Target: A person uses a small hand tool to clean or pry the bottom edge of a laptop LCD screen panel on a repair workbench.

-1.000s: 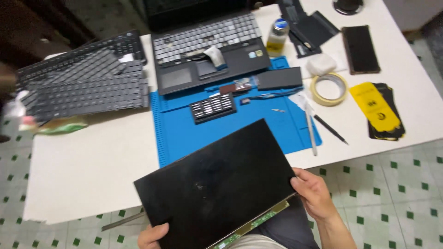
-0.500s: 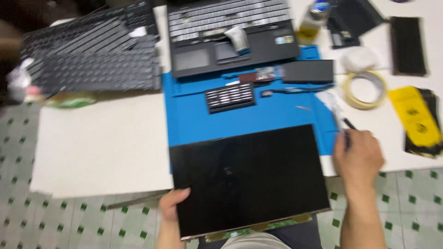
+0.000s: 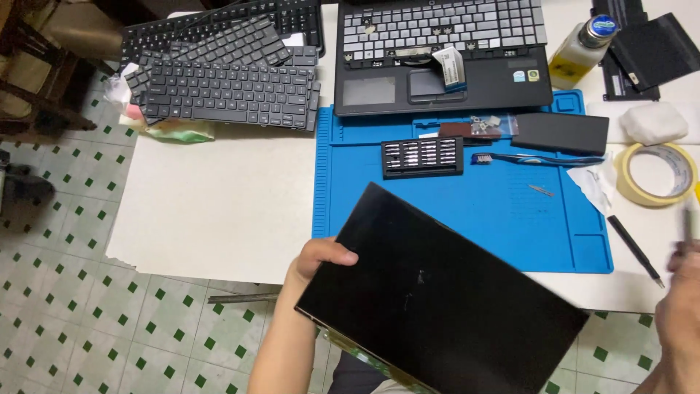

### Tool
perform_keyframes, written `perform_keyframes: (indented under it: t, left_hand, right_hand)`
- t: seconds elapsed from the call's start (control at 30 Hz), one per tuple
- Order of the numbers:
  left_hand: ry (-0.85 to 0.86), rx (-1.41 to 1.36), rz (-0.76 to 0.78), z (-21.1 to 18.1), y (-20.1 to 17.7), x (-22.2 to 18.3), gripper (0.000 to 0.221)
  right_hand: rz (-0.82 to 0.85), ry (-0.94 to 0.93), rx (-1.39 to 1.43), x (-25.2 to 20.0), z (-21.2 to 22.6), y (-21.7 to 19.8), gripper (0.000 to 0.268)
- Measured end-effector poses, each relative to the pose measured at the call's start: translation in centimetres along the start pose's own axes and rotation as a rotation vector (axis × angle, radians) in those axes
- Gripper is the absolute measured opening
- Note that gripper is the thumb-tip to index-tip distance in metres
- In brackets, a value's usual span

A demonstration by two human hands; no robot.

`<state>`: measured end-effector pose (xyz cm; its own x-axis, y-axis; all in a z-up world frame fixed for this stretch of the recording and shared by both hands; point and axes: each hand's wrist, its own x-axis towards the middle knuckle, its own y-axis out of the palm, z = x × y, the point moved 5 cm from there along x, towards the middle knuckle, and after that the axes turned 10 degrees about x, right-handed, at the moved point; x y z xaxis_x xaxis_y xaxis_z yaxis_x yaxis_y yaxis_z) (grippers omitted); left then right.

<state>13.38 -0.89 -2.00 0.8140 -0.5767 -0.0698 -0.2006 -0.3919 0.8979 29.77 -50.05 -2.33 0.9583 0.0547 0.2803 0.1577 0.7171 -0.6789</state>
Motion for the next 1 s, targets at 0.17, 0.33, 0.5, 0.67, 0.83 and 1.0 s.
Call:
perform_keyframes:
  t: [0.17, 0.33, 0.5, 0.67, 0.83, 1.0]
  left_hand:
    - [-0.383, -0.071, 0.2, -1.7, 5.0, 2.8, 0.039]
    - [-0.592, -0.062, 0.13, -0.2, 6.9, 3.9, 0.055]
    - [-0.395, 0.076, 0.178, 1.6, 4.9, 4.7, 0.043]
    - [0.096, 0.31, 0.45, 2.2, 7.6, 3.2, 0.113]
    - [0.402, 0.179, -0.101, 3.7, 7.2, 2.4, 0.118]
    - [0.405, 0.205, -0.461, 5.4, 3.0, 2.9, 0.036]
  right_hand:
    - [0.395, 0.041, 0.263, 0.5, 15.9, 2.0, 0.042]
    - [0.748, 0.229, 0.749, -1.4, 20.3, 7.4, 0.047]
    - [0.697, 0.331, 0.887, -4.5, 17.8, 9.3, 0.016]
    - [0.583, 0.537, 1.052, -5.4, 13.5, 9.2, 0.012]
    - [0.519, 0.576, 0.835, -5.0, 12.8, 9.4, 0.017]
    - [0.551, 0.553, 0.713, -3.5, 13.9, 9.4, 0.017]
